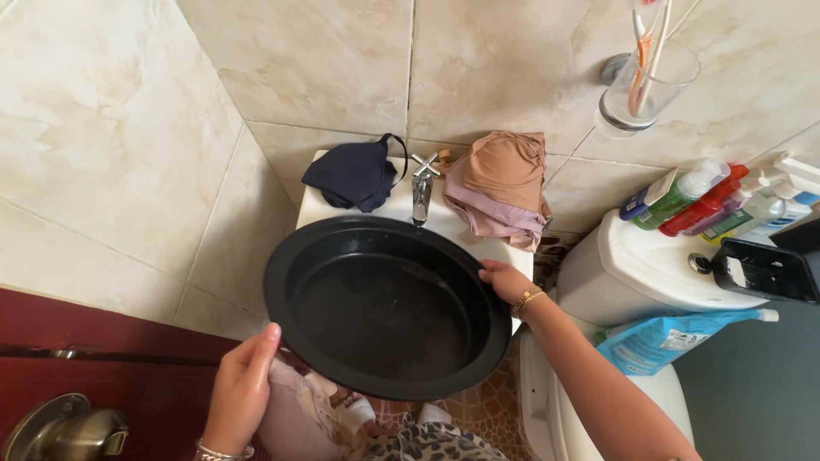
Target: Hand washing bras and undergarments in a basin inside a bathroom.
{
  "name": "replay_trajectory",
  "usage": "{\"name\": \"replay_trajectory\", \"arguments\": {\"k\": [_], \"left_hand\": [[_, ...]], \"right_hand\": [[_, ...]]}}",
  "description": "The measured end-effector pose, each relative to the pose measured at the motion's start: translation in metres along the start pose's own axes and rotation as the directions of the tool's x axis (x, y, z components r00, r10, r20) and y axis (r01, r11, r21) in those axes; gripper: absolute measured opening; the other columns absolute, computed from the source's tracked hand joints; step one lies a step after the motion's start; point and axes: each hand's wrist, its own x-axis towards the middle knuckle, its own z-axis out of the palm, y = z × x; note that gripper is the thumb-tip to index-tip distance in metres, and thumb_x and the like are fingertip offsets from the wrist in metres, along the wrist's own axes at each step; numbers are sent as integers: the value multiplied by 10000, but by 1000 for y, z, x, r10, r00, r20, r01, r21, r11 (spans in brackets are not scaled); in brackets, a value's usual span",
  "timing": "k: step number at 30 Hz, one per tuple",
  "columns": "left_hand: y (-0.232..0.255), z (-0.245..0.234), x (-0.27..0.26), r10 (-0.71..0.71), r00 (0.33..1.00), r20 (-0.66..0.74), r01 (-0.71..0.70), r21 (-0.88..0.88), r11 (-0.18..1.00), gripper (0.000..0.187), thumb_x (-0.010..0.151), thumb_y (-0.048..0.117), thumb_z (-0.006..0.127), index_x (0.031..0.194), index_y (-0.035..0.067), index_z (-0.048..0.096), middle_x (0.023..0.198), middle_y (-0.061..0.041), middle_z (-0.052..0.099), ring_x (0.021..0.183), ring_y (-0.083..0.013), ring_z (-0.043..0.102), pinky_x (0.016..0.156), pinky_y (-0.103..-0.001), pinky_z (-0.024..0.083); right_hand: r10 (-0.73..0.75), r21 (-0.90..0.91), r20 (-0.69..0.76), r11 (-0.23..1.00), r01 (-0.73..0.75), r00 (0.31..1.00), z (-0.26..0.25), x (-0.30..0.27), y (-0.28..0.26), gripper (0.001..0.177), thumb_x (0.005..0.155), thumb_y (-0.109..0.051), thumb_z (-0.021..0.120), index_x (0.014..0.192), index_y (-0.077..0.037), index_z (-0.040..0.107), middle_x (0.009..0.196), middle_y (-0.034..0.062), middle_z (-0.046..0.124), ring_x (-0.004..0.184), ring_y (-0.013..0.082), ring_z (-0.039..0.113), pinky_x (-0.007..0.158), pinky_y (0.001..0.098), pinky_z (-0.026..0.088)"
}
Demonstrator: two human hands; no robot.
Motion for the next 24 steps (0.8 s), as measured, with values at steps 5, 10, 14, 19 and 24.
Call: {"name": "replay_trajectory", "arguments": {"k": [5,10,14,19,24], "left_hand": [[-31,6,12,-8,997,72,-2,149,989,385,1007,288,587,753,-2,597,624,30,446,610,-76,393,540,-281,357],[-49,16,24,-96,990,106,60,303,951,399,979,318,579,751,-9,601,568,-38,507,578,-126,458,561,-327,430],[-52,26,39,-145,988,53,108,432,895,420,971,394,576,867,-3,666,623,-140,606,592,-233,559,609,-386,471],[-29,14,64,-13,1000,-20,23,647,762,477,972,512,599,1026,69,767,830,-171,743,773,-297,676,739,-366,527],[56,-9,72,38,982,-187,64,506,860,632,867,641,539,1118,115,784,846,-117,759,703,-290,700,690,-419,553]], "right_hand": [[-174,-184,-175,973,141,969,-28,12,31,444,982,-178,579,1405,-45,587,1172,87,744,1027,171,676,914,305,518],[-250,-463,-377,885,53,892,-25,-36,19,480,980,-229,606,1434,-79,570,1196,120,736,1065,193,682,942,312,495],[-358,-410,-418,894,178,835,-34,-24,43,486,973,-233,597,1429,-69,574,1156,158,759,1052,219,699,941,320,505],[-395,-451,-478,877,166,785,-26,-15,60,491,977,-244,592,1441,-84,562,1144,174,754,1043,233,714,940,329,513],[-359,-517,-562,856,23,745,-9,-24,54,481,985,-302,566,1456,-205,565,1139,187,740,1069,307,704,953,386,515]]}}
